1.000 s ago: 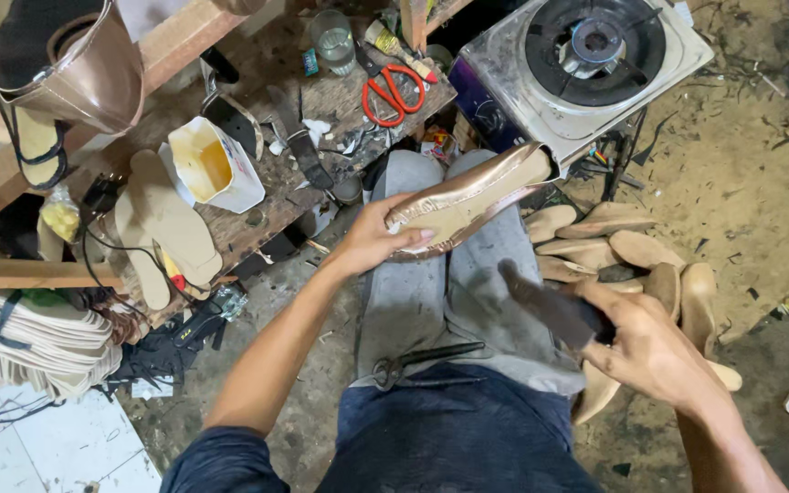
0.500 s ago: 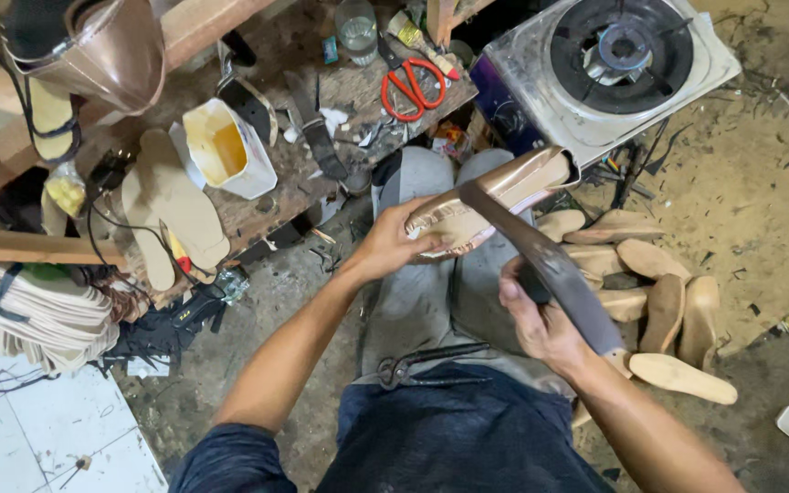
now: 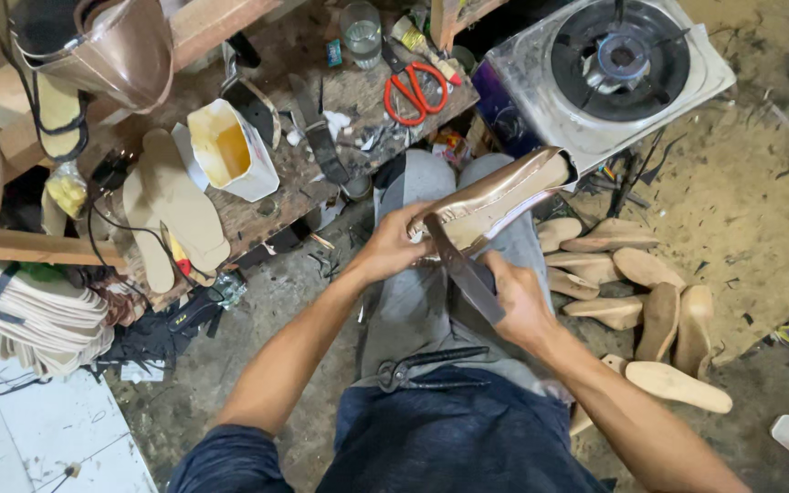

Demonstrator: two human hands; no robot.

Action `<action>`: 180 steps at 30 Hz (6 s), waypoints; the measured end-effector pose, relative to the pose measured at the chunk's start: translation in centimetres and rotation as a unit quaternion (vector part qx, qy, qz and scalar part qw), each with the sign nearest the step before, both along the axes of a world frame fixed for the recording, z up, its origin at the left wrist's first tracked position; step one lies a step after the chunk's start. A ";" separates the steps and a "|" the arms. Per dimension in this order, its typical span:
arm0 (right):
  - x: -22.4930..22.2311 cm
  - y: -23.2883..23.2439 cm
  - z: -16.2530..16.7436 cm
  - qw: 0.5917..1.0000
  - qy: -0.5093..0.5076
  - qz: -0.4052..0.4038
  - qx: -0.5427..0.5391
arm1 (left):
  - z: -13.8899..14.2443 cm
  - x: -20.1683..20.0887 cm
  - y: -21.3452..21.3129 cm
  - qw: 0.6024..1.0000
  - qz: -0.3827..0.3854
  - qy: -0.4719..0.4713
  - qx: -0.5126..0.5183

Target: The person trims the upper edge of a metallic shoe using pliers and a knife. They repeatedly cut small sections of the shoe's rim, rotate the shoe to access different areas, and inspect the cut edges. The person places the finished shoe on a shelf and picks up another shoe to continue the process.

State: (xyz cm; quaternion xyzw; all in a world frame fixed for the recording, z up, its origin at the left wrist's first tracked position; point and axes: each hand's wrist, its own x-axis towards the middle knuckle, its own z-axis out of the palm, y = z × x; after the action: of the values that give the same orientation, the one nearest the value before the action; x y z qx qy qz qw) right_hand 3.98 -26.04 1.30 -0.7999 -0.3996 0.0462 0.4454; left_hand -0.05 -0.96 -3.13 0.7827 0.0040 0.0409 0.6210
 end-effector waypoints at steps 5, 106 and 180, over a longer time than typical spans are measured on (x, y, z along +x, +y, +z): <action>-0.4 -0.5 -0.7 0.989 0.078 -0.057 0.113 | 0.0 0.1 0.2 0.996 -0.018 0.046 -0.073; 6.1 3.9 14.7 0.959 0.153 0.055 -0.231 | 2.1 -0.6 -0.4 0.997 0.001 0.040 0.071; -3.3 -2.0 -1.1 0.936 0.279 -0.085 0.198 | 0.1 0.7 -5.1 0.774 0.016 0.065 -0.630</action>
State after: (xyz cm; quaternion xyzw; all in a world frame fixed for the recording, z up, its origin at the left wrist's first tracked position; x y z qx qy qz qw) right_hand 0.64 -28.04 0.21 -0.6815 -0.1912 0.1496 0.6904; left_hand 0.70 -6.05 -3.00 0.2174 0.0821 -0.0121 0.9725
